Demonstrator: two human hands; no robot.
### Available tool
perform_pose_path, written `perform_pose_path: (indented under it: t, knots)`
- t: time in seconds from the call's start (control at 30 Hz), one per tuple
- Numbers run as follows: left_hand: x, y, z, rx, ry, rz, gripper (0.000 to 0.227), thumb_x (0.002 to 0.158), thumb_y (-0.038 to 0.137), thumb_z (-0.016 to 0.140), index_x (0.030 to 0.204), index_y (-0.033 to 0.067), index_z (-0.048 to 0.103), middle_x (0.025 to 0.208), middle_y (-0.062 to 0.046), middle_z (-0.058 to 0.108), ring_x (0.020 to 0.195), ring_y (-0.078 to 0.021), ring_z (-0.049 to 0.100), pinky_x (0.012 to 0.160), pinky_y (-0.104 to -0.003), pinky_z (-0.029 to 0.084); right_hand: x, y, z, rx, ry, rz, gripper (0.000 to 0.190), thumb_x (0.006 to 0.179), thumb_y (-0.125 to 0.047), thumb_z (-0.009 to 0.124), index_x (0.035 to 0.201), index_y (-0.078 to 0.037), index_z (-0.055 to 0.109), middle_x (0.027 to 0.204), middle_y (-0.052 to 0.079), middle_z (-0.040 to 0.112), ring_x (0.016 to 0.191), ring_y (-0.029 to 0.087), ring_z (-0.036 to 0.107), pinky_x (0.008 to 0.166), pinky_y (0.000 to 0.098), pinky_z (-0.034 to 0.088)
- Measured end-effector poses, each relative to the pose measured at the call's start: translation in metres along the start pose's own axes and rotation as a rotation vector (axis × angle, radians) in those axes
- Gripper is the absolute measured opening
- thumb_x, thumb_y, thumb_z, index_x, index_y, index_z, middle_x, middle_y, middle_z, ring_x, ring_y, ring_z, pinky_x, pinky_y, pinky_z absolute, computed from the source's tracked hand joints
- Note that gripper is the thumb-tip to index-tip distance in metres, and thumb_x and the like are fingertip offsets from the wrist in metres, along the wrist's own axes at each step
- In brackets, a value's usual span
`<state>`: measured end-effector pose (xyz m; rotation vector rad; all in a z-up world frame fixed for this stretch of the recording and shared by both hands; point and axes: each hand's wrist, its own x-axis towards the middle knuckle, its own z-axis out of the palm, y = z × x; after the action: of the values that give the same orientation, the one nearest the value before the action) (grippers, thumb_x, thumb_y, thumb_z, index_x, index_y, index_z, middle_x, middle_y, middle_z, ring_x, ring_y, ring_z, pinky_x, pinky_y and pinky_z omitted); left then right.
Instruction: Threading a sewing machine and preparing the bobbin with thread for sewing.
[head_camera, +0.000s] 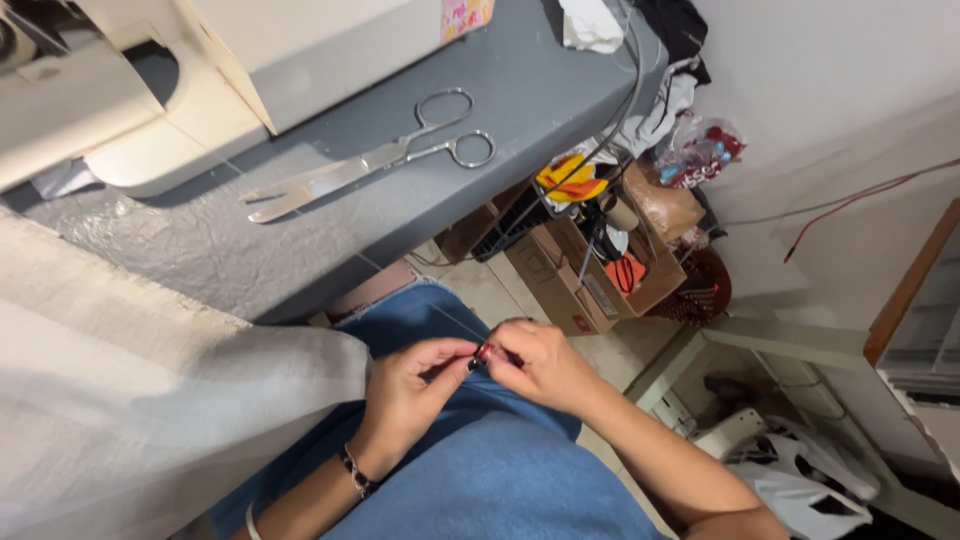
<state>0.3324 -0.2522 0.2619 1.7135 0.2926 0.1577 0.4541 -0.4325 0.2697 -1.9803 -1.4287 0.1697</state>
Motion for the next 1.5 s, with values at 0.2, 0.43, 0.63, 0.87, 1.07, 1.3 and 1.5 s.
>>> perform_pose_path:
  t: [0.2, 0.43, 0.63, 0.87, 1.07, 1.3, 1.5]
  knots:
    - [-0.004, 0.001, -0.006, -0.01, -0.005, 0.277, 0.034, 0.092, 0.012, 0.073, 0.126, 0.0121, 0.073, 0.122, -0.006, 0.076, 0.099, -0.0123, 0.078, 0.092, -0.024, 0.061, 0.011, -0.019, -0.012, 0.029, -0.009, 0.094, 0.008, 0.094, -0.008, 0.063, 0.088, -0.012, 0.06, 0.07, -0.001, 0.056, 0.058, 0.012, 0.052, 0.055, 0.0269, 0.046]
    - [-0.002, 0.003, -0.011, 0.073, -0.006, 0.238, 0.032, 0.089, 0.017, 0.075, 0.121, 0.0187, 0.076, 0.123, -0.001, 0.075, 0.1, -0.011, 0.076, 0.087, -0.023, 0.06, 0.008, -0.016, -0.003, 0.087, -0.029, 0.081, 0.008, 0.096, -0.008, 0.062, 0.089, -0.01, 0.059, 0.071, -0.001, 0.057, 0.057, 0.012, 0.053, 0.052, 0.0266, 0.044]
    - [-0.002, -0.008, -0.006, -0.01, -0.008, 0.115, 0.035, 0.085, 0.017, 0.078, 0.12, 0.0178, 0.076, 0.109, 0.004, 0.082, 0.091, -0.0064, 0.078, 0.086, -0.021, 0.06, -0.001, -0.013, 0.002, 0.078, -0.053, 0.068, 0.006, 0.098, -0.01, 0.063, 0.092, -0.009, 0.062, 0.071, 0.0, 0.058, 0.057, 0.013, 0.055, 0.052, 0.0266, 0.046]
    - [0.0, -0.006, -0.004, -0.141, 0.025, 0.015, 0.029, 0.084, 0.011, 0.079, 0.113, 0.0077, 0.076, 0.11, -0.004, 0.082, 0.102, -0.0122, 0.079, 0.095, -0.024, 0.061, 0.002, -0.023, -0.017, 0.064, -0.079, 0.005, 0.01, 0.101, -0.016, 0.062, 0.104, -0.009, 0.068, 0.09, 0.005, 0.07, 0.076, 0.019, 0.068, 0.07, 0.0325, 0.055]
    - [0.0, -0.006, -0.004, -0.077, 0.032, 0.018, 0.03, 0.082, 0.011, 0.08, 0.112, 0.0138, 0.08, 0.105, 0.0, 0.084, 0.095, -0.0091, 0.08, 0.091, -0.022, 0.063, 0.02, -0.025, -0.035, -0.02, -0.05, -0.136, 0.016, 0.106, -0.019, 0.057, 0.107, -0.008, 0.068, 0.092, 0.005, 0.067, 0.079, 0.019, 0.065, 0.07, 0.0302, 0.051]
    - [0.0, 0.008, -0.006, -0.148, -0.009, 0.019, 0.029, 0.083, 0.009, 0.08, 0.111, 0.0137, 0.081, 0.102, -0.001, 0.085, 0.094, -0.0081, 0.081, 0.092, -0.02, 0.063, 0.022, 0.002, -0.006, 0.03, 0.13, -0.016, 0.016, 0.103, -0.023, 0.06, 0.097, -0.009, 0.067, 0.085, 0.002, 0.069, 0.075, 0.015, 0.066, 0.071, 0.0282, 0.054]
    - [-0.002, 0.005, -0.005, -0.259, 0.001, 0.042, 0.032, 0.082, 0.0, 0.078, 0.114, 0.0061, 0.078, 0.106, -0.008, 0.084, 0.097, -0.0131, 0.081, 0.094, -0.023, 0.064, 0.005, 0.002, 0.016, 0.181, 0.194, 0.221, 0.01, 0.1, -0.016, 0.064, 0.1, -0.007, 0.069, 0.086, 0.003, 0.072, 0.068, 0.011, 0.063, 0.063, 0.0244, 0.052]
